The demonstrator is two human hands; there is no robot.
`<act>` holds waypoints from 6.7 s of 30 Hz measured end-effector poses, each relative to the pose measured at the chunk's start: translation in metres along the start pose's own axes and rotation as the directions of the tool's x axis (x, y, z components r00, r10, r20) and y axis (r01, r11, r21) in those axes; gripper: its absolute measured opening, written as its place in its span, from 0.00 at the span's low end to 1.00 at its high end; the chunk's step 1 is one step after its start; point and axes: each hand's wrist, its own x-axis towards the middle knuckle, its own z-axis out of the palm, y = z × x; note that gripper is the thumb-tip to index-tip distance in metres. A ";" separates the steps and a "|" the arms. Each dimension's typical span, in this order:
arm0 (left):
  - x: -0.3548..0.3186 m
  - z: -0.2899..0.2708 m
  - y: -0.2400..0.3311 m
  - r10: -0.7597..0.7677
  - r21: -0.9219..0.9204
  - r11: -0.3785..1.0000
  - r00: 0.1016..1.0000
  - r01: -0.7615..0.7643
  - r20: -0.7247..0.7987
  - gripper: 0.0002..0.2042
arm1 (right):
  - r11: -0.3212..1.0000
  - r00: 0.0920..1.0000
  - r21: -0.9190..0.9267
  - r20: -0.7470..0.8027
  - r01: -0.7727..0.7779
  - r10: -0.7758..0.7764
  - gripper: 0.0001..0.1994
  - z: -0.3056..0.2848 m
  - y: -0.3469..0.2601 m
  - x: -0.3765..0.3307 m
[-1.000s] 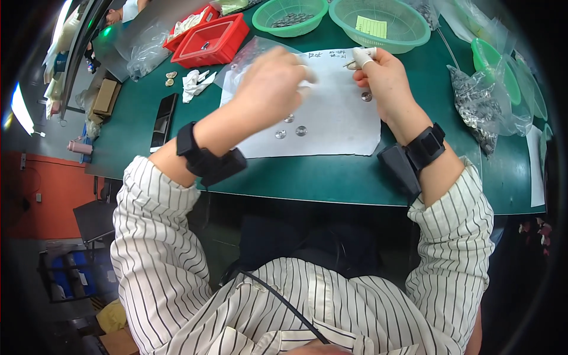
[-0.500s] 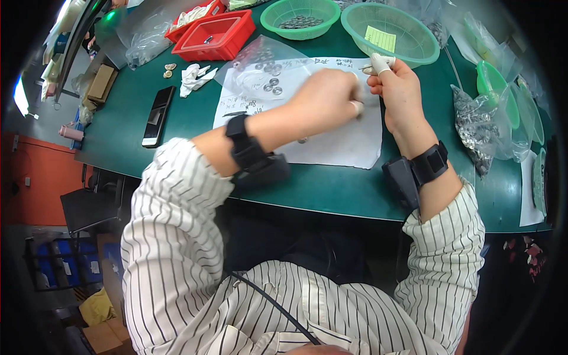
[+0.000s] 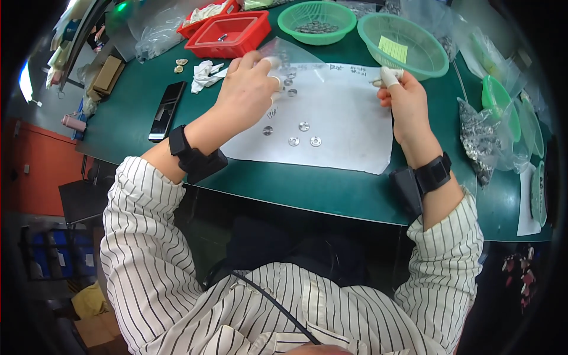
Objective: The person picks up a metal disc and a pin by hand, inserts the pin into the disc's center hole, and repeats the process with several sets. After assembling the pieces on a sheet of paper, they move the items into a plastic bag.
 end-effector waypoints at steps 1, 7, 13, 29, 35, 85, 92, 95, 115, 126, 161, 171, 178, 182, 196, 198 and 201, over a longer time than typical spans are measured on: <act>-0.002 0.004 -0.011 0.000 -0.009 1.000 1.000 0.000 -0.004 0.08 | 1.000 1.000 0.001 0.002 -0.005 0.005 0.09 0.000 0.001 0.001; 0.014 -0.019 -0.076 -0.556 -0.508 0.707 0.831 0.492 0.031 0.07 | 1.000 1.000 -0.008 0.005 0.001 -0.001 0.08 0.001 0.003 -0.001; 0.004 -0.014 -0.072 -0.657 -0.681 0.462 0.735 0.568 0.167 0.07 | 0.999 0.999 -0.041 0.012 -0.030 0.031 0.08 0.001 0.003 0.000; -0.014 -0.019 0.033 -0.033 -0.635 0.715 0.922 0.292 0.386 0.06 | 0.992 0.991 -0.127 0.137 0.024 -0.006 0.08 0.015 -0.004 -0.018; 0.014 0.010 0.043 -0.024 -0.719 0.633 0.936 0.286 0.351 0.07 | 0.973 0.973 -0.231 0.230 0.028 0.027 0.07 0.021 -0.005 -0.026; 0.027 0.038 0.038 -0.035 -0.838 0.384 0.913 0.387 0.406 0.05 | 0.839 0.967 -0.532 0.253 0.115 0.028 0.04 0.030 0.001 -0.027; 0.026 0.044 0.039 -0.069 -0.863 0.371 0.937 0.342 0.341 0.05 | 0.663 0.910 -0.643 0.384 0.383 -0.154 0.04 0.033 -0.003 -0.024; 0.025 0.046 0.040 -0.090 -0.875 0.368 0.948 0.315 0.304 0.05 | 0.526 0.849 -0.673 0.474 0.521 -0.234 0.05 0.035 -0.005 -0.024; 0.025 0.044 0.038 -0.078 -0.866 0.368 0.940 0.337 0.333 0.07 | 0.602 0.869 -0.639 0.443 0.479 -0.221 0.06 0.033 0.003 -0.021; 0.028 0.041 0.037 -0.195 -0.847 0.189 0.864 0.498 0.464 0.08 | 0.848 0.920 -0.463 0.386 0.260 -0.071 0.05 0.034 0.000 -0.026; 0.029 0.025 0.049 -0.122 -0.828 0.393 0.915 0.401 0.385 0.06 | 0.937 0.971 -0.331 0.238 0.112 -0.032 0.05 0.022 -0.001 -0.020; 0.024 0.037 0.045 -0.038 -0.890 0.392 0.971 0.234 0.238 0.07 | 0.864 0.944 -0.460 0.325 0.203 -0.049 0.05 0.021 0.002 -0.021; 0.023 0.040 0.043 -0.041 -0.887 0.356 0.953 0.294 0.299 0.07 | 0.803 0.936 -0.551 0.350 0.228 -0.025 0.05 0.022 -0.002 -0.022; 0.023 0.040 0.041 -0.036 -0.880 0.396 0.962 0.263 0.271 0.07 | 0.822 0.937 -0.533 0.348 0.201 -0.004 0.05 0.023 -0.003 -0.022; 0.021 0.043 0.036 -0.069 -0.887 0.380 0.964 0.263 0.257 0.07 | 0.619 0.858 -0.620 0.478 0.481 -0.188 0.05 0.027 -0.008 -0.027; 0.022 0.043 0.038 -0.057 -0.885 0.393 0.967 0.251 0.249 0.07 | 0.646 0.878 -0.621 0.446 0.444 -0.175 0.05 0.027 -0.006 -0.028; 0.023 0.041 0.038 -0.070 -0.876 0.387 0.956 0.288 0.284 0.07 | 0.477 0.820 -0.670 0.501 0.569 -0.275 0.05 0.028 -0.001 -0.027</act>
